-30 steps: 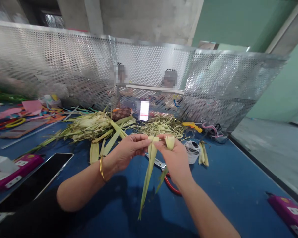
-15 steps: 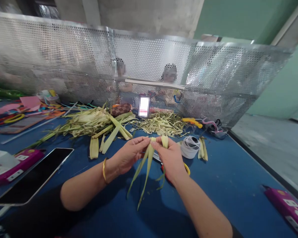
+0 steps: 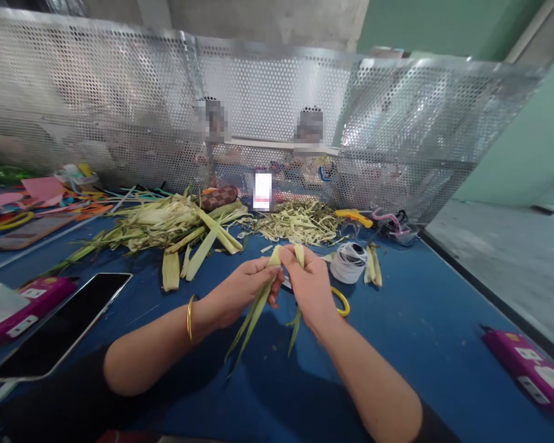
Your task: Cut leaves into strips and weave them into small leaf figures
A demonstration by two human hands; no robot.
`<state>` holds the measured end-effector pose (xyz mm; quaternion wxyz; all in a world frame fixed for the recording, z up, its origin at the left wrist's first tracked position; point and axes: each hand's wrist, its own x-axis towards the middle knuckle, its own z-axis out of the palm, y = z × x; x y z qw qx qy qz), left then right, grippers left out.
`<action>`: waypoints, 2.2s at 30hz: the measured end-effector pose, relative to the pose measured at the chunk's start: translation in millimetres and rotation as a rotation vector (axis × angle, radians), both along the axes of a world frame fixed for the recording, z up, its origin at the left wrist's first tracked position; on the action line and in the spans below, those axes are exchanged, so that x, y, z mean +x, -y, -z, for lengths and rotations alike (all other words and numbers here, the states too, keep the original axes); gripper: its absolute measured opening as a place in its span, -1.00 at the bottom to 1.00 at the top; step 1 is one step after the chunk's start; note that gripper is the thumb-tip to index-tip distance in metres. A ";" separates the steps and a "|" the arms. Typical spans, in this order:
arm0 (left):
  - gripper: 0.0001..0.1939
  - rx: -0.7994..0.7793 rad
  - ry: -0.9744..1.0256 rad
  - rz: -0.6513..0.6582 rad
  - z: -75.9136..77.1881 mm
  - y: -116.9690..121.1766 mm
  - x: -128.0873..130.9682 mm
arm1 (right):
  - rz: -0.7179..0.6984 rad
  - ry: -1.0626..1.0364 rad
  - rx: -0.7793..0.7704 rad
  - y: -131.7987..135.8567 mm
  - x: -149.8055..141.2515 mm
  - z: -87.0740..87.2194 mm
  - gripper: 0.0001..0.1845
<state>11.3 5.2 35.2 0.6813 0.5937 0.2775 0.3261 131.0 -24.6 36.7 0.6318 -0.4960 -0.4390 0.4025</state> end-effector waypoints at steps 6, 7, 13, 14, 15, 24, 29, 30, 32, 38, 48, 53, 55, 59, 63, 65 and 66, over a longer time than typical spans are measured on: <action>-0.81 0.058 0.056 -0.183 1.0 1.9 3.5 | 0.018 0.067 -0.005 4.2 -3.0 -7.9 -0.68; -0.80 0.083 0.059 -0.212 1.8 1.6 3.9 | 0.025 0.093 0.003 4.0 -4.4 -7.0 -0.68; -0.83 0.244 0.025 -0.284 9.8 2.3 5.8 | 0.026 0.181 0.016 -3.2 -7.7 7.4 -0.61; -0.81 0.203 0.043 -0.251 10.6 3.9 6.3 | 0.012 0.205 0.028 -4.2 -6.9 8.7 -0.59; -0.79 0.149 0.064 -0.211 10.9 5.8 6.9 | 0.001 0.226 0.034 -4.8 -5.8 9.4 -0.57; -0.79 0.026 -0.006 -0.134 2.9 13.5 6.6 | -0.146 0.267 -0.091 0.7 1.0 2.6 -0.46; -0.74 0.100 -0.026 -0.140 3.7 11.0 4.2 | 0.135 0.268 0.144 0.8 7.9 -6.5 -0.74; -0.74 0.100 -0.015 -0.130 3.6 11.0 4.1 | 0.161 0.275 0.162 0.4 9.3 -7.6 -0.78; -0.78 0.065 0.018 -0.110 3.4 11.8 4.6 | 0.171 0.283 0.160 -0.4 11.2 -8.4 -0.82; -0.83 -0.073 0.044 -0.098 6.1 13.6 7.6 | 0.155 0.275 0.131 -1.8 9.7 -6.3 -0.84; -0.68 -0.060 0.041 -0.027 3.4 11.2 3.8 | 0.188 0.449 0.143 -1.0 12.9 -6.1 -0.88; -0.77 -0.057 -0.004 -0.020 -0.2 12.4 2.3 | 0.223 0.535 0.261 0.0 22.4 -9.4 -0.78; -0.77 -0.062 0.003 -0.012 -1.3 12.5 1.2 | 0.188 0.565 0.340 0.3 26.0 -10.2 -0.72; -0.77 -0.093 0.033 0.034 0.0 11.5 0.6 | -0.007 0.693 0.350 -0.3 29.6 -7.6 -0.70; -0.74 -0.075 0.039 0.046 2.5 11.2 1.8 | -0.038 0.782 0.381 -2.6 30.9 -1.6 -0.68; -0.73 -0.058 0.044 0.046 2.8 11.5 2.0 | -0.049 0.810 0.398 -3.7 31.4 0.1 -0.69; -0.74 -0.049 0.044 0.044 2.8 11.7 2.0 | -0.055 0.822 0.409 -4.1 31.5 0.5 -0.69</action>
